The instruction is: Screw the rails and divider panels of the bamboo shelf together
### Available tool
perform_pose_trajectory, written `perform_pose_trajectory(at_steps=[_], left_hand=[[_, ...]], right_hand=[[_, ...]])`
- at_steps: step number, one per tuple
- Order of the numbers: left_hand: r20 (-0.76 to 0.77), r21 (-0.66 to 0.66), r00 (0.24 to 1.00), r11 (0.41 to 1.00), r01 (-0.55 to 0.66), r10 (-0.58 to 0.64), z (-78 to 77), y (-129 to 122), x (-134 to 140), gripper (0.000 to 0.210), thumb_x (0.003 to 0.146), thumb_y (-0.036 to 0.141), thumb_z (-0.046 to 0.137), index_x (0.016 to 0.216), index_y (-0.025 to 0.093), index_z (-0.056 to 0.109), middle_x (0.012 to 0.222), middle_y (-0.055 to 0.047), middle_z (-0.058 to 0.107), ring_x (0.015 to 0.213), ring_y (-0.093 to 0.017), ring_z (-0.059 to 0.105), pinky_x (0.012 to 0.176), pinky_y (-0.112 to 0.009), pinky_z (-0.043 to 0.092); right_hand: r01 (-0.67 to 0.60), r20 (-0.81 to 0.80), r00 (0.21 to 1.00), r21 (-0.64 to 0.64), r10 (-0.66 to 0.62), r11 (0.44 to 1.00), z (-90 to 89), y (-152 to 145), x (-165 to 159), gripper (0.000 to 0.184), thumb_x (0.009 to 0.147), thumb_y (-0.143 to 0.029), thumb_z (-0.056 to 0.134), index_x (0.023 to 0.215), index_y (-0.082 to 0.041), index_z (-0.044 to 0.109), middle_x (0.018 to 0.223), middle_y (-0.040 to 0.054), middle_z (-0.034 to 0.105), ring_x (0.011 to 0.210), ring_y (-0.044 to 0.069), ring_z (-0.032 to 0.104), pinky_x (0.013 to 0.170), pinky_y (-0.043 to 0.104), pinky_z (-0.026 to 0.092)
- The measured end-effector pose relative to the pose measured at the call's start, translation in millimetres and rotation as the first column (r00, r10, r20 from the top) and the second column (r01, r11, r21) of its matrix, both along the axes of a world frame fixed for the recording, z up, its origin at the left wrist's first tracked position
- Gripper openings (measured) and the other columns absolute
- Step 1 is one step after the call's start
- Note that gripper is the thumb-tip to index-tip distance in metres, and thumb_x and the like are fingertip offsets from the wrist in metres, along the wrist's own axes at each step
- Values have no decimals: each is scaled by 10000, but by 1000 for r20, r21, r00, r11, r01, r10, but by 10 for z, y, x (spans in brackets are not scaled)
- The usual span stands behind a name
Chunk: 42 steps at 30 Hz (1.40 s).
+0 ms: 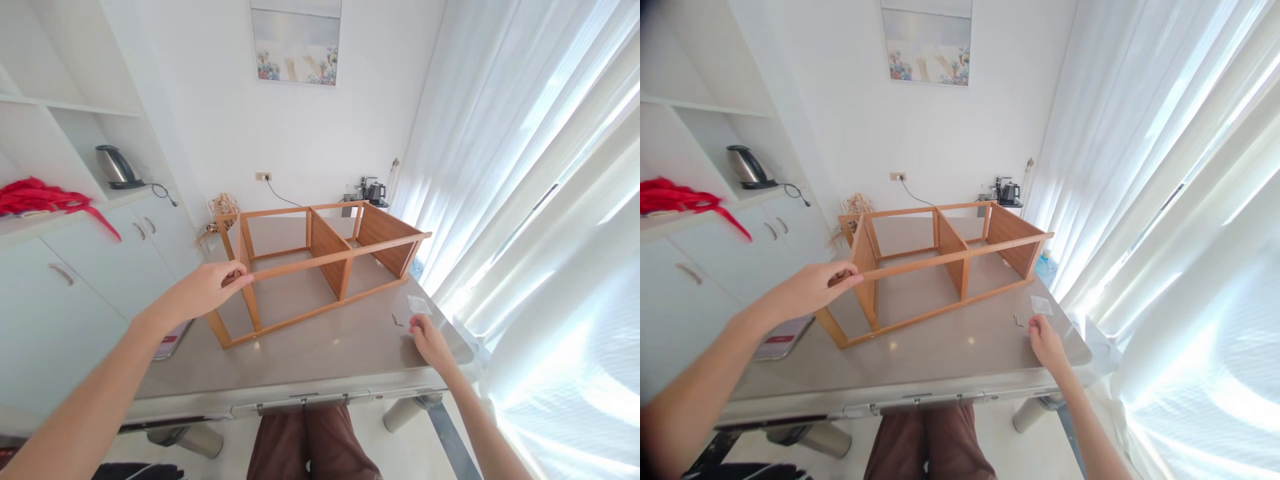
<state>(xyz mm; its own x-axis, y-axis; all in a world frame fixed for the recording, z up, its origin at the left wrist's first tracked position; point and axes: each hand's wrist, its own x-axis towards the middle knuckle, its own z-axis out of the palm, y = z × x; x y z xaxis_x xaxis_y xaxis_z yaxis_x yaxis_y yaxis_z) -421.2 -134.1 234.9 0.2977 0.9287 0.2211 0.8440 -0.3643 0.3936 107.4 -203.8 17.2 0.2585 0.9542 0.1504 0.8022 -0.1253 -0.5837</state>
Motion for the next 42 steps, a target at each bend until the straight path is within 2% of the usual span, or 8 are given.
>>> perform_pose_trajectory(at_steps=[3,9,12,17,25,34,38,42], left_hand=[[-70,-55,997,998,9,-13,23,-82,68,446,911,656,444,989,286,681,823,-18,708,700,-211,637,656,-310,478],[-63,-30,997,999,35,-36,38,-205,164,440,899,630,470,1074,283,676,875,-34,718,725,-221,658,639,-303,495],[-32,-38,996,996,82,-83,30,-261,189,421,895,610,498,1121,298,670,950,-42,727,792,-238,679,672,-317,517],[-28,-132,983,976,175,-180,55,-332,145,490,903,588,538,1320,333,556,1253,-68,658,1054,-265,662,813,-336,534],[22,-111,978,972,209,-208,27,-348,53,438,946,458,516,1360,313,508,1223,-47,651,1085,-234,631,927,-348,507],[90,-72,981,982,176,-170,-61,-379,33,431,954,467,499,1358,317,523,1210,-48,661,1075,-242,638,894,-355,527],[99,-58,983,985,162,-155,-101,-380,27,418,952,475,500,1341,328,542,1216,-33,669,1064,-235,645,880,-338,533],[113,-57,984,988,145,-138,-138,-354,29,425,945,497,506,1330,325,557,1237,-33,672,1040,-238,664,835,-318,547]], right_hand=[[-28,64,998,-14,29,999,-1,102,-54,217,907,-296,315,1018,-243,495,764,18,646,688,209,624,683,319,431],[-107,140,983,-73,116,992,6,187,-85,202,878,-389,452,1007,-248,517,618,-25,579,655,224,608,637,299,372],[-130,156,977,-87,142,988,-30,216,-73,210,892,-447,442,942,-251,497,633,-9,601,671,239,628,633,308,383],[-196,159,965,-95,209,976,-153,266,0,284,918,-537,393,863,-269,468,633,-1,626,657,244,661,615,313,428],[-208,102,970,-106,219,972,-199,245,29,397,903,-636,347,864,-272,502,660,31,648,626,264,667,613,361,493],[-303,28,953,26,303,953,137,151,-807,364,965,-598,327,913,-275,485,656,-2,588,543,184,574,553,287,484],[-415,77,909,72,410,907,136,283,-1168,329,1000,-521,306,868,-264,462,736,23,604,665,200,620,645,311,502],[-365,150,925,98,348,926,71,258,-1416,310,1028,-436,270,1014,-234,505,837,51,642,738,208,660,663,316,511]])
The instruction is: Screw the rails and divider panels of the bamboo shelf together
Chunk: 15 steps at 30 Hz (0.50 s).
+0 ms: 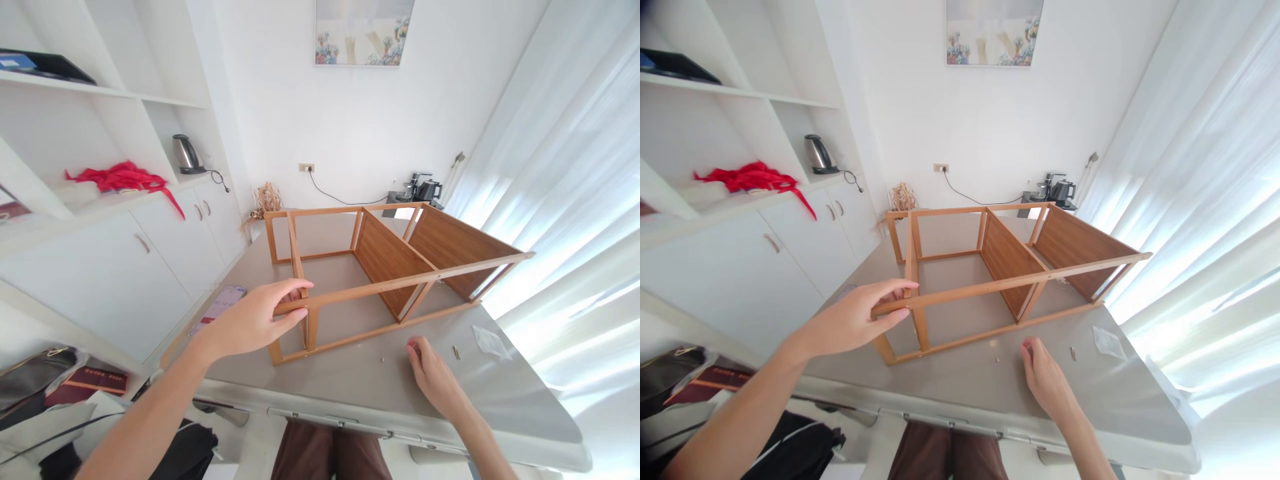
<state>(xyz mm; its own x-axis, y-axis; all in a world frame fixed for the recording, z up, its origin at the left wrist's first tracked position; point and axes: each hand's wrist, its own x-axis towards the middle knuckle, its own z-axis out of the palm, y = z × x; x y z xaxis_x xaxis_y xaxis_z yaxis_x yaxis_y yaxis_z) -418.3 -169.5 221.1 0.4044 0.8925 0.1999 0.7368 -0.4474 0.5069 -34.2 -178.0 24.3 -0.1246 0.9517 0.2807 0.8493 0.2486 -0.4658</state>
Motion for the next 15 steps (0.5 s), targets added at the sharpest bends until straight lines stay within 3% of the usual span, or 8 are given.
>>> perform_pose_trajectory(at_steps=[2,4,6,10,15], left_hand=[[-1,-8,1000,1000,0,0,-12,10,0,429,943,503,514,1333,330,553,1234,-31,675,1034,-239,670,816,-309,551],[-9,-10,1000,1000,-3,3,-17,14,-1,424,944,501,517,1337,344,544,1251,-21,668,1038,-235,669,805,-302,552],[-19,-9,1000,1000,-8,8,-15,13,-2,415,950,491,513,1342,356,535,1272,-10,660,1037,-230,669,804,-300,552],[-17,-10,1000,1000,2,-2,-5,15,-12,421,951,476,512,1350,345,535,1286,-18,658,1051,-235,669,837,-310,552],[-2,-23,999,999,34,-34,7,7,-49,474,944,448,527,1407,358,487,1342,-20,629,1103,-242,656,852,-313,556]], right_hand=[[-8,87,996,43,4,999,-21,-60,-175,327,1031,-419,298,1196,-239,515,973,68,662,801,212,681,665,310,511],[-88,197,977,33,79,996,-40,-85,-373,374,1015,-463,376,1317,-269,482,965,49,653,770,210,678,647,304,504],[-67,233,971,41,55,997,-60,-47,-536,388,1014,-469,389,1330,-255,459,961,46,652,714,203,674,597,294,488],[-91,199,976,22,85,996,-93,111,-631,221,1031,-386,350,1037,-243,518,938,29,644,700,181,670,573,277,472],[-146,128,982,22,142,989,-86,117,-541,263,1028,-387,340,869,-255,501,852,14,590,653,172,643,565,284,493]])
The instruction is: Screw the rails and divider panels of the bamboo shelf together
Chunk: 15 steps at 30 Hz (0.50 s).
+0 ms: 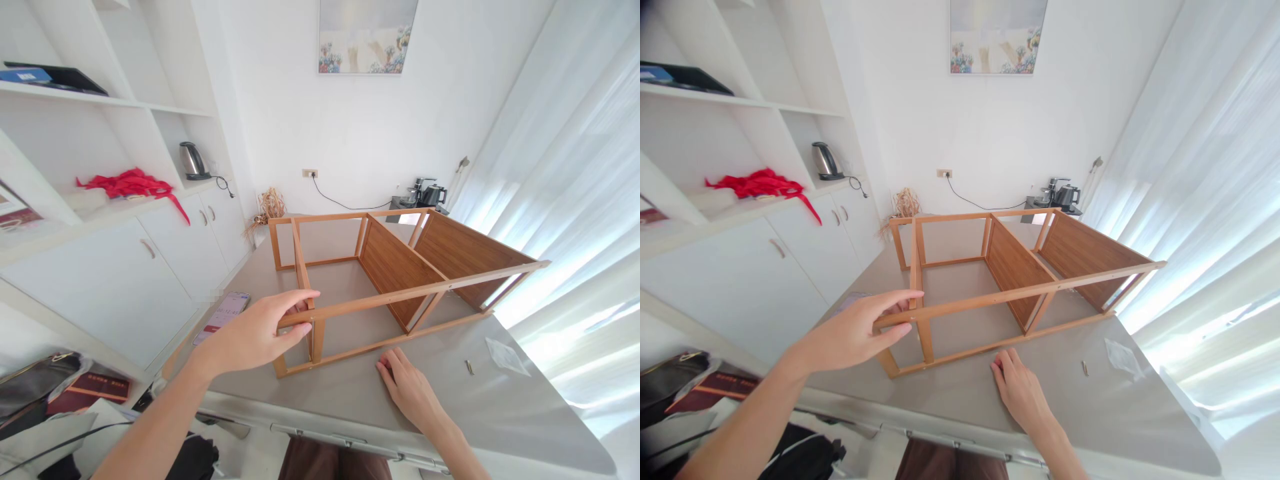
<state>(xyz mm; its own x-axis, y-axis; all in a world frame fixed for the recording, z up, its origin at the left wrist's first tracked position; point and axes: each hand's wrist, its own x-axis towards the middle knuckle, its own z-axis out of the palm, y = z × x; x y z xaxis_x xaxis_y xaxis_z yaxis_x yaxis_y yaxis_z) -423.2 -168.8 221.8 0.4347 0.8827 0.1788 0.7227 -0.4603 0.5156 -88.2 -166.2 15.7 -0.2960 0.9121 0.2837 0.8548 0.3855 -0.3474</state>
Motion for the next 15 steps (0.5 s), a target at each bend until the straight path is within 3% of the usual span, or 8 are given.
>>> perform_pose_trajectory(at_steps=[5,10,12,15], left_hand=[[-10,15,1000,1000,-13,13,19,-48,-40,481,951,420,529,1426,379,461,1314,-4,642,1061,-225,663,849,-316,551],[-6,81,999,996,-35,35,7,-102,-34,395,962,388,531,1356,374,519,1290,0,623,1028,-198,651,882,-321,542],[9,130,999,991,-44,44,-27,-115,-19,366,965,393,532,1329,367,545,1331,-11,579,1030,-194,651,871,-322,551],[64,195,997,979,-52,40,-98,-109,9,335,964,400,543,1292,353,589,1422,-21,511,1093,-200,637,848,-315,573]], right_hand=[[-5,-46,999,-1,5,1000,-67,-109,113,253,1022,-432,358,929,-263,521,929,35,591,700,178,659,606,300,536],[-29,-73,997,-19,28,999,-83,-103,162,297,1030,-427,326,883,-262,523,865,29,618,658,173,663,578,281,529],[-30,-129,991,-6,29,1000,39,-117,81,286,1032,-427,334,898,-261,525,814,20,643,654,171,669,586,271,529],[-21,-220,976,-34,13,999,397,-194,-195,222,1035,-410,375,975,-264,531,747,-23,677,514,120,603,545,227,506]])
